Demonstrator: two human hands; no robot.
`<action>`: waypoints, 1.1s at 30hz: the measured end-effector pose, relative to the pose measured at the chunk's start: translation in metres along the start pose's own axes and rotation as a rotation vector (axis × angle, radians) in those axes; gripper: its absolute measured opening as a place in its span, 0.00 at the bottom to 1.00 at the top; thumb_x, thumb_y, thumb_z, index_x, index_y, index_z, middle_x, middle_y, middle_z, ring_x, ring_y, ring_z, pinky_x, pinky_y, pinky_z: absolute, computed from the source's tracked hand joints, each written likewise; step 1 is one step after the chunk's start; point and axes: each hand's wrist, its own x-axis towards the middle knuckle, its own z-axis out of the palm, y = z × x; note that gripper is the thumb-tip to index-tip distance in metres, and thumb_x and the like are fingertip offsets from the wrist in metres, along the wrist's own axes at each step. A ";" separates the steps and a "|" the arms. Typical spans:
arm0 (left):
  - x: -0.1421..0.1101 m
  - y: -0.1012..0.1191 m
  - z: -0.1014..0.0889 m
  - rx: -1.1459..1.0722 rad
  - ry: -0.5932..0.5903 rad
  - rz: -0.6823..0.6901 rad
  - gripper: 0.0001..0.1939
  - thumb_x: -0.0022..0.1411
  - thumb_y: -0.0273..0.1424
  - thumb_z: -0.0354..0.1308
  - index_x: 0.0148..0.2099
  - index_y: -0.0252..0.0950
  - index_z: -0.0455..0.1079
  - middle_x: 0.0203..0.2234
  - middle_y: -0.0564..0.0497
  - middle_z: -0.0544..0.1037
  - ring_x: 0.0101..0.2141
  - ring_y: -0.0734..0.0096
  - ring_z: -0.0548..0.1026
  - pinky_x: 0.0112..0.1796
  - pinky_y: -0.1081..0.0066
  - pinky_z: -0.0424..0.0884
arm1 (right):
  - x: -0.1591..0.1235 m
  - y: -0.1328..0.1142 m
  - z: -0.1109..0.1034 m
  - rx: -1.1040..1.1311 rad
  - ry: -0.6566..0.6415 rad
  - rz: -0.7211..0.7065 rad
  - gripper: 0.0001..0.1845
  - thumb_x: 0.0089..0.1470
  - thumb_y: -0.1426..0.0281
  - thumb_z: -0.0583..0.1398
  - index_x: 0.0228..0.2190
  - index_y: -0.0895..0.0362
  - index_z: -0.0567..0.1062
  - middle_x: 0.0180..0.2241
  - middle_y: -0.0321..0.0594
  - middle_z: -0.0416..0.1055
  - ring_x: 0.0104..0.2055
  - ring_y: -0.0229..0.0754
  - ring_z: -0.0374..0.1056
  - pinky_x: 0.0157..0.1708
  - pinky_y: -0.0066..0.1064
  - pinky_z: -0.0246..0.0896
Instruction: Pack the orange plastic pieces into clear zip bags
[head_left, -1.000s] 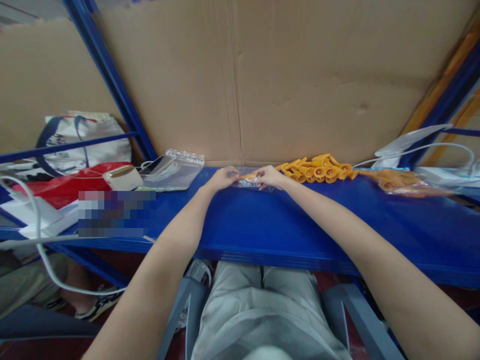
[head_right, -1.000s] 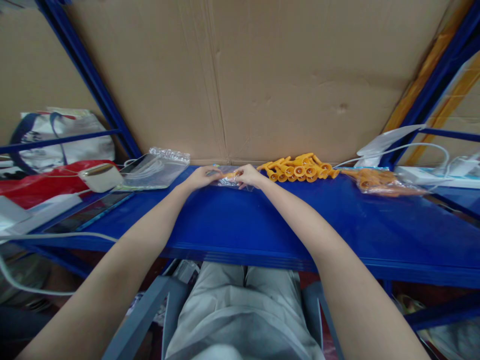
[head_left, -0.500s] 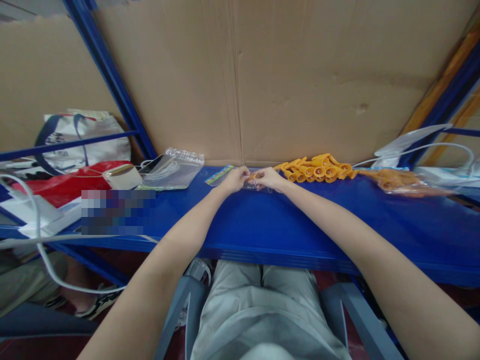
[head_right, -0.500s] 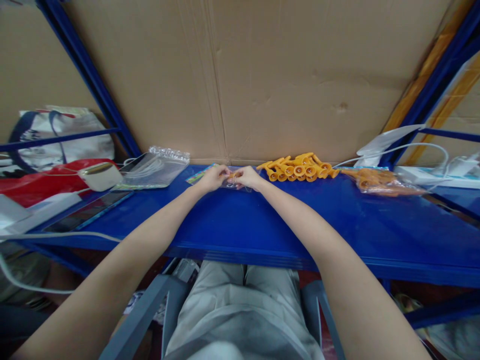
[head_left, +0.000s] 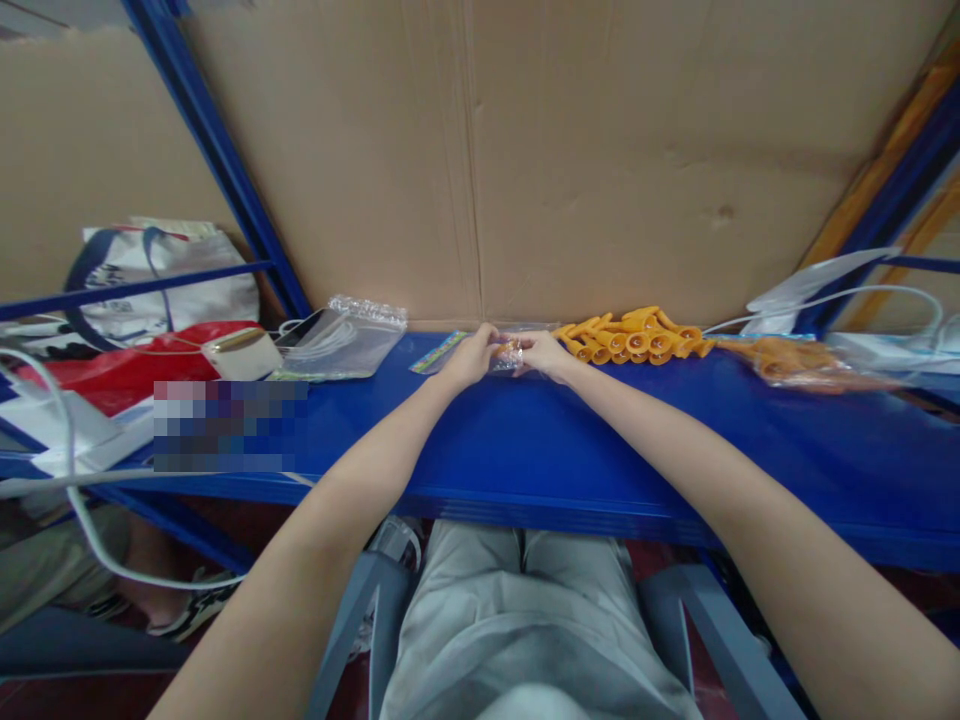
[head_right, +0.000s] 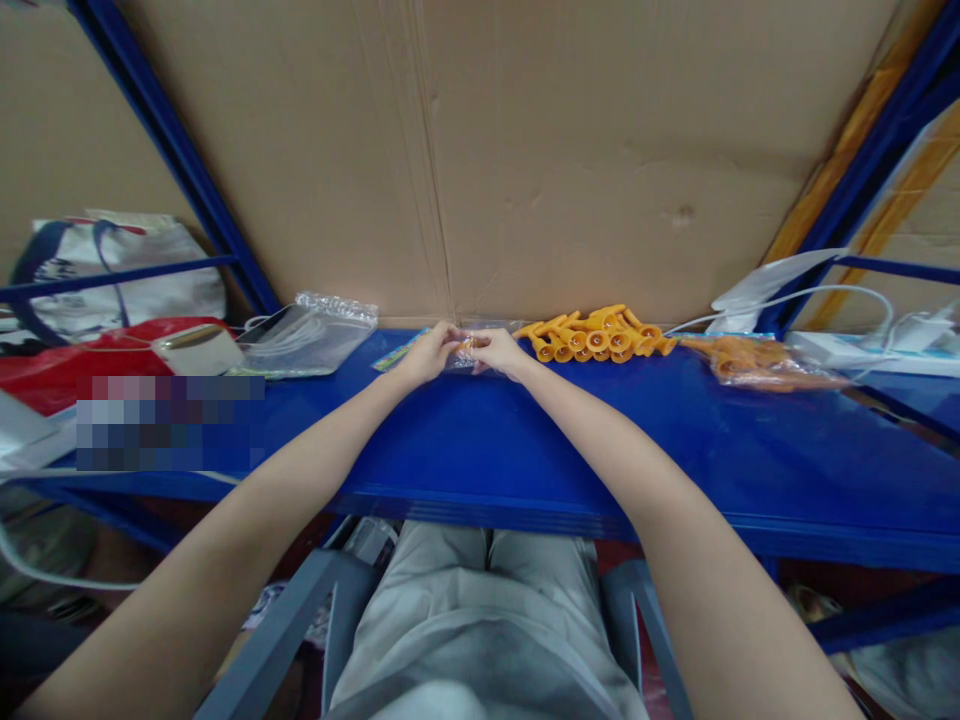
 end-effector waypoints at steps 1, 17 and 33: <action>0.000 0.000 0.000 -0.021 0.022 0.005 0.09 0.62 0.23 0.53 0.44 0.37 0.66 0.42 0.46 0.79 0.46 0.64 0.76 0.49 0.66 0.68 | 0.000 0.000 -0.001 0.006 -0.001 -0.006 0.21 0.46 0.78 0.67 0.45 0.57 0.80 0.31 0.37 0.78 0.23 0.30 0.67 0.24 0.23 0.72; -0.001 0.013 -0.010 0.129 0.057 -0.092 0.06 0.63 0.25 0.52 0.35 0.36 0.70 0.32 0.47 0.79 0.38 0.63 0.76 0.44 0.69 0.67 | -0.006 -0.007 0.008 -0.001 0.012 0.069 0.09 0.45 0.80 0.68 0.29 0.61 0.74 0.26 0.35 0.72 0.24 0.30 0.67 0.26 0.23 0.72; -0.001 0.017 0.013 0.045 0.136 0.125 0.07 0.63 0.22 0.49 0.38 0.38 0.66 0.36 0.49 0.80 0.39 0.66 0.77 0.43 0.69 0.70 | -0.004 0.008 0.009 0.179 -0.204 0.048 0.17 0.33 0.74 0.74 0.26 0.59 0.74 0.25 0.34 0.73 0.28 0.34 0.70 0.34 0.28 0.71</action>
